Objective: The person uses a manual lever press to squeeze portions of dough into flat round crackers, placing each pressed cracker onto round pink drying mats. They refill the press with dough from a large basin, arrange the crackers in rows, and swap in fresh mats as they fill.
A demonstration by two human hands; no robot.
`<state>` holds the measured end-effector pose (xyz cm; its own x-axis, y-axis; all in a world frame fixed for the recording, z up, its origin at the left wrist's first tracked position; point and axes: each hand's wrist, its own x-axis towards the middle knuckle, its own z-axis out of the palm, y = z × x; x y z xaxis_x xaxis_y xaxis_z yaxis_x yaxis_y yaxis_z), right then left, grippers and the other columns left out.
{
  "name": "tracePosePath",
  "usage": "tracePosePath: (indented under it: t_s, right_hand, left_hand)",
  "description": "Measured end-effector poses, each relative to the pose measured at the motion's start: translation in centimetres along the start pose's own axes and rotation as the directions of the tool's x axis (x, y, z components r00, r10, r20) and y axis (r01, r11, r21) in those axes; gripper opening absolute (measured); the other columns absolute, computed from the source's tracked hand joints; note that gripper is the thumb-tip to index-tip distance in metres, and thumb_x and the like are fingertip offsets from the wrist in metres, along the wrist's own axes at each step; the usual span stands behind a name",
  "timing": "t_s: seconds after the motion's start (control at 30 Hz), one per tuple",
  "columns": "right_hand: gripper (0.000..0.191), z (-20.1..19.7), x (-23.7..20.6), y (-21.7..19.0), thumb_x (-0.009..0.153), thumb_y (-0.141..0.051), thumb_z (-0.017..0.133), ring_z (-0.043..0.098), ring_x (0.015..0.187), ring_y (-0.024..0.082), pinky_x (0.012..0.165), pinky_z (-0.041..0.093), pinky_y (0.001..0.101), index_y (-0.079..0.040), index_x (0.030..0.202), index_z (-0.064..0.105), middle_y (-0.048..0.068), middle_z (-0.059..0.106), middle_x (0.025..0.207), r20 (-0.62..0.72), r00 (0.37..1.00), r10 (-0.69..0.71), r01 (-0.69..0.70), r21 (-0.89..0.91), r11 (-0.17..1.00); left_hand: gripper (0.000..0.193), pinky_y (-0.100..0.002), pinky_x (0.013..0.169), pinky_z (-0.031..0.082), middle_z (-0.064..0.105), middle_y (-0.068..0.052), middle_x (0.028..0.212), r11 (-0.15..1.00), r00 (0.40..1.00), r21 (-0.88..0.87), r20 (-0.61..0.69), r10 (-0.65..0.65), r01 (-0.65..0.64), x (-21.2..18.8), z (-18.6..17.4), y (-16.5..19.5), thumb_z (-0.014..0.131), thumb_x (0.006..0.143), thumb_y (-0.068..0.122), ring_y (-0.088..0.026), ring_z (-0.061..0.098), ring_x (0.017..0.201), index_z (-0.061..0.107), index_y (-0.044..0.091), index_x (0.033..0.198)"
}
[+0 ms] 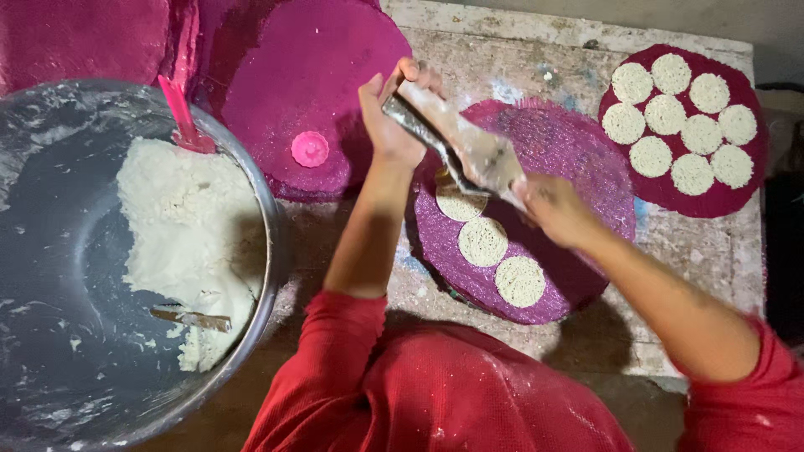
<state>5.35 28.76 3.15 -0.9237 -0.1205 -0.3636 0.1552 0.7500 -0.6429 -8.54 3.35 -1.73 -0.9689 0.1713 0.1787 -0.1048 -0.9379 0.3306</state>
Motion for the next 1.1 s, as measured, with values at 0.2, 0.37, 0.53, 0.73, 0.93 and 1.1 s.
tracePosePath:
  t_s: [0.2, 0.37, 0.53, 0.73, 0.93, 1.1]
  right_hand:
    - [0.049, 1.0, -3.4, 4.9, 0.1, -0.05, 0.05, 0.063, 0.064, 0.016, 0.053, 0.054, 0.0339, -0.004, 0.102, 0.069, 0.008, 0.067, 0.078, -0.112, 0.979, -0.17, 0.201, 0.398, 0.895]
    - [0.074, 0.0, -6.5, 6.7, 0.1, -0.077, 0.047, 0.058, 0.071, 0.014, 0.059, 0.051, 0.0301, -0.006, 0.114, 0.059, 0.005, 0.063, 0.084, -0.276, 0.912, -0.305, 0.405, 0.73, 0.551]
    - [0.079, 0.4, -9.7, 8.4, 0.099, -0.081, 0.046, 0.055, 0.067, 0.015, 0.061, 0.044, 0.0321, -0.004, 0.111, 0.057, 0.005, 0.058, 0.082, -0.409, 0.887, -0.216, 0.463, 0.781, 0.42]
    - [0.078, 0.9, -12.5, 10.2, 0.098, -0.081, 0.048, 0.055, 0.073, 0.019, 0.069, 0.044, 0.0369, -0.006, 0.117, 0.053, 0.006, 0.058, 0.093, -0.451, 0.89, -0.069, 0.447, 0.832, 0.328]
    - [0.079, 1.2, -13.1, 10.3, 0.096, -0.08, 0.051, 0.053, 0.074, 0.021, 0.066, 0.042, 0.0373, -0.007, 0.127, 0.049, 0.008, 0.058, 0.099, -0.514, 0.857, -0.038, 0.499, 0.81, 0.31]
    - [0.077, 1.3, -13.5, 11.1, 0.095, -0.077, 0.053, 0.054, 0.076, 0.02, 0.067, 0.043, 0.0374, -0.009, 0.131, 0.049, 0.007, 0.059, 0.102, -0.506, 0.862, -0.028, 0.495, 0.828, 0.265]
  left_hand:
    - [0.04, -0.042, 0.107, 0.05, 0.062, -0.017, 0.117, 0.433, 0.894, 0.785, -0.349, -0.28, 0.442, -3.9, -0.5, 0.6, 0.056, 0.094, 0.022, -0.031, 0.062, 0.115, 0.054, 0.002, 0.129]
    - [0.114, -0.058, 0.119, 0.013, 0.016, -0.021, 0.163, -0.39, 0.77, 0.914, -0.326, -0.548, 0.109, -9.0, 2.3, -0.4, 0.089, 0.077, 0.022, -0.038, 0.012, 0.15, 0.009, 0.018, 0.158]
    - [0.119, -0.063, 0.122, 0.002, 0.021, -0.02, 0.164, -0.475, 0.742, 0.879, -0.292, -0.604, -0.041, -9.3, 4.5, -1.0, 0.088, 0.077, 0.028, -0.038, 0.012, 0.153, 0.006, 0.026, 0.163]
    - [0.117, -0.057, 0.119, 0.019, 0.034, -0.018, 0.156, -0.353, 0.797, 0.929, -0.129, -0.59, -0.11, -6.5, 3.1, -1.6, 0.093, 0.068, 0.03, -0.039, 0.027, 0.145, 0.019, 0.023, 0.158]
    - [0.106, -0.055, 0.113, 0.029, 0.045, -0.024, 0.144, -0.328, 0.843, 0.907, 0.052, -0.535, -0.264, -1.4, 0.6, -5.5, 0.094, 0.07, 0.03, -0.045, 0.037, 0.135, 0.029, 0.014, 0.153]
    - [0.07, -0.047, 0.112, 0.045, 0.055, -0.021, 0.141, -0.411, 0.891, 0.842, 0.163, -0.423, -0.35, -1.5, -1.7, -7.1, 0.073, 0.085, 0.006, -0.039, 0.051, 0.131, 0.047, 0.01, 0.15]
